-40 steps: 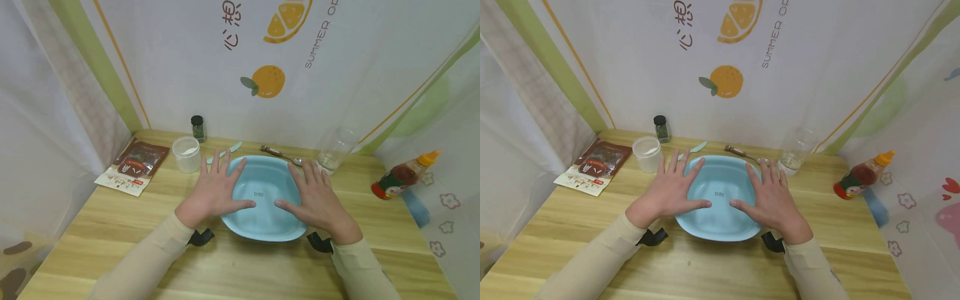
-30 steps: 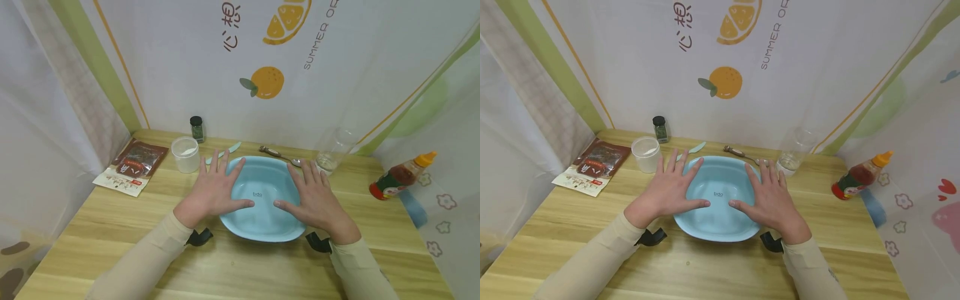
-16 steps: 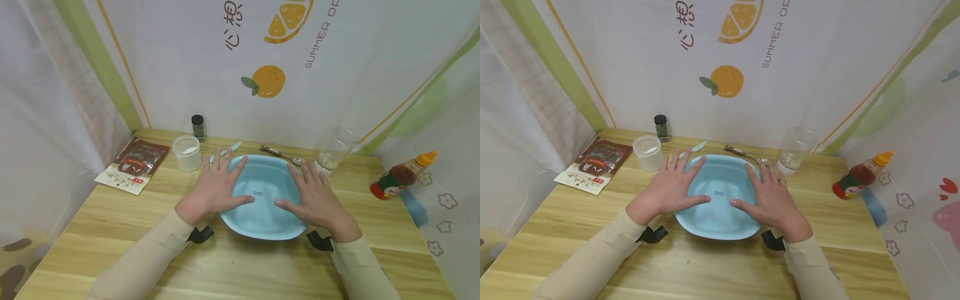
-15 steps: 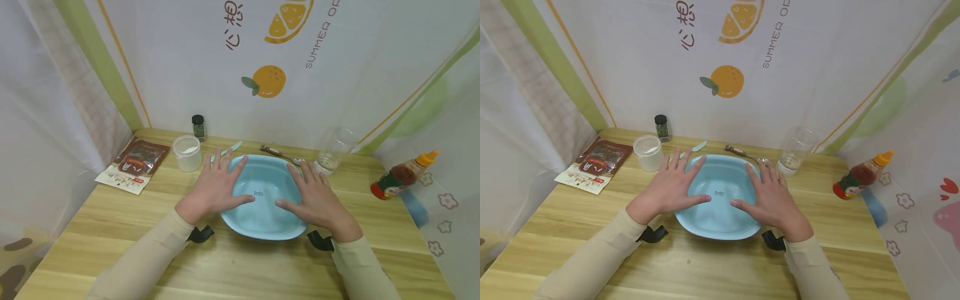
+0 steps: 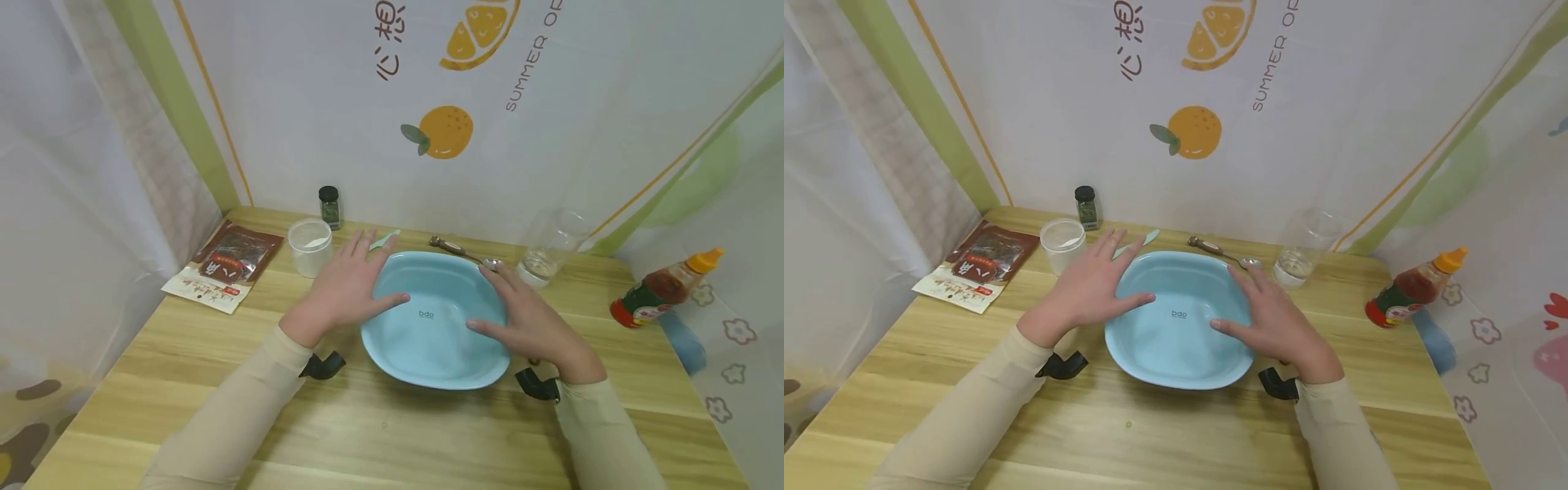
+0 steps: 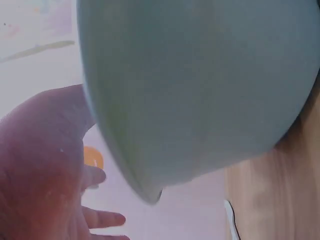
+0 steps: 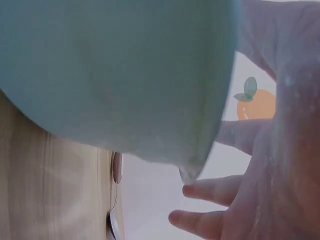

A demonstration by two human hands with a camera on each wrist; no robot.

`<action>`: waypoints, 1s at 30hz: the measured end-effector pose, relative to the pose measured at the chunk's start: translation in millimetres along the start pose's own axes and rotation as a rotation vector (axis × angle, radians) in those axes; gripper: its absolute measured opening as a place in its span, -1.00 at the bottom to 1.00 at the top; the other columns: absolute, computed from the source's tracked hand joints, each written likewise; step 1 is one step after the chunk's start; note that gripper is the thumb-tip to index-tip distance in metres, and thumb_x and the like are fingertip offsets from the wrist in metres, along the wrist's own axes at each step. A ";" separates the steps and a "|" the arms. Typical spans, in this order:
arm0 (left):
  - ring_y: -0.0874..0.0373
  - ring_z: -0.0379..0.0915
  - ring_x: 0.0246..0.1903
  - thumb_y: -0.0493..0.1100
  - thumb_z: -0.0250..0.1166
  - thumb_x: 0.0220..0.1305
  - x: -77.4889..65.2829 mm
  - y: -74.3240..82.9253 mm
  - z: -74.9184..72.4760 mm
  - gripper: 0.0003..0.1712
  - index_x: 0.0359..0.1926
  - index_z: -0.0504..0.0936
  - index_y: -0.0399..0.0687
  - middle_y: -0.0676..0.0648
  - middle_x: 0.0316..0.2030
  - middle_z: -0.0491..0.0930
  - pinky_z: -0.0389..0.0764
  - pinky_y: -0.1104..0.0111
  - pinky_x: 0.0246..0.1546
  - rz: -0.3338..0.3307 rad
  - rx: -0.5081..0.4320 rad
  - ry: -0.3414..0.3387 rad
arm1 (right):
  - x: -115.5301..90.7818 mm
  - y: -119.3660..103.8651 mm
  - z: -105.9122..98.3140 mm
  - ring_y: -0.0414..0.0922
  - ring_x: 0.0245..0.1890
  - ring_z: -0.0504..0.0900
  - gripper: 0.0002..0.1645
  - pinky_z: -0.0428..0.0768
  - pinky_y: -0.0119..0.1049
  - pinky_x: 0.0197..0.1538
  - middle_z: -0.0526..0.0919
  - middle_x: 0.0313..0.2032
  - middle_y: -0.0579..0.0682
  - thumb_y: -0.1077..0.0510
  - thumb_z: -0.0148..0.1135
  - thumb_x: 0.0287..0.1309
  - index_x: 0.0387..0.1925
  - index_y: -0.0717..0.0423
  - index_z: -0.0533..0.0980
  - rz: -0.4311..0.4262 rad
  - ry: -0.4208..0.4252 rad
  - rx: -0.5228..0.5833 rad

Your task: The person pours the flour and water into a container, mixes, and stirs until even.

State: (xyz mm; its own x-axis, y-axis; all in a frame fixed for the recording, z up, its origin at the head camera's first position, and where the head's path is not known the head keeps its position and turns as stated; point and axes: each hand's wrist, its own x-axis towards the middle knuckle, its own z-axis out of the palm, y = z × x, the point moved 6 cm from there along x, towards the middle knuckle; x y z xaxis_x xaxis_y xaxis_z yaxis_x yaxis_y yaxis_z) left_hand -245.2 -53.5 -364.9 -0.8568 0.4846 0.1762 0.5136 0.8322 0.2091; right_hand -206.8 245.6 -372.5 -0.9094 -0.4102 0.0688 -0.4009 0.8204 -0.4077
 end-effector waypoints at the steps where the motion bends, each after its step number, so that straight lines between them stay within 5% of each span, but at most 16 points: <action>1: -0.38 -0.10 0.72 0.61 0.22 0.45 1.4 -2.3 -1.6 0.26 0.84 -0.02 0.07 -0.39 0.72 0.04 0.16 -0.19 0.66 0.001 -0.003 0.011 | -0.4 2.0 -0.8 0.43 0.67 0.11 0.25 0.33 0.56 0.48 0.04 0.74 0.30 -0.39 0.48 0.38 0.80 0.03 0.10 0.002 -0.004 0.022; 5: -0.34 0.00 0.70 0.56 0.28 0.44 5.2 -14.0 -9.4 0.26 0.81 0.07 -0.06 -0.40 0.70 0.10 0.25 -0.18 0.63 -0.002 -0.018 0.065 | -3.1 12.0 -1.5 0.35 0.73 -0.02 0.22 0.22 0.55 0.55 0.06 0.75 0.21 -0.33 0.54 0.37 0.78 0.02 0.16 0.020 -0.009 0.105; 13: -0.38 0.20 0.61 0.46 0.38 0.44 1.2 -53.9 -25.3 0.22 0.78 0.13 -0.12 -0.36 0.67 0.19 0.39 -0.31 0.50 -0.066 -0.108 0.191 | -5.2 27.4 3.8 0.38 0.69 0.09 0.06 0.20 0.59 0.53 0.16 0.72 0.22 -0.12 0.56 0.42 0.74 0.00 0.24 -0.006 0.001 0.244; 20: -0.42 0.26 0.57 0.46 0.39 0.43 -4.1 -90.1 -28.8 0.25 0.79 0.10 -0.14 -0.35 0.69 0.17 0.50 -0.37 0.36 -0.165 -0.188 0.204 | -4.8 36.0 11.4 0.40 0.61 0.29 0.02 0.36 0.50 0.49 0.24 0.68 0.19 0.05 0.53 0.47 0.76 -0.03 0.21 -0.055 -0.008 0.410; 24: -0.42 0.32 0.53 0.48 0.40 0.41 -5.0 -111.1 -23.7 0.29 0.81 0.04 -0.08 -0.33 0.69 0.16 0.57 -0.39 0.26 -0.210 -0.266 0.199 | -6.0 42.5 15.2 0.41 0.55 0.39 0.01 0.51 0.35 0.42 0.24 0.68 0.20 0.09 0.50 0.49 0.77 -0.07 0.19 -0.048 -0.016 0.466; 30: -0.45 0.16 0.61 0.50 0.39 0.42 -6.0 -132.0 -16.4 0.31 0.84 -0.07 0.06 -0.33 0.72 0.09 0.38 -0.49 0.40 -0.258 -0.353 0.183 | -8.2 49.8 19.0 0.32 0.42 0.57 -0.01 0.63 -0.25 0.32 0.33 0.63 0.22 0.14 0.48 0.50 0.77 -0.06 0.20 -0.050 -0.020 0.499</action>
State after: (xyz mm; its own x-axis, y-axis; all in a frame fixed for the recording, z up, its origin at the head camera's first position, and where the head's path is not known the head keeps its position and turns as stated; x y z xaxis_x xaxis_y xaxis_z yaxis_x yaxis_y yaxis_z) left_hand -307.2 -170.6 -377.8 -0.9526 0.1925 0.2355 0.2964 0.7610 0.5770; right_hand -217.3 282.3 -410.7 -0.8859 -0.4562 0.0838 -0.3379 0.5111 -0.7903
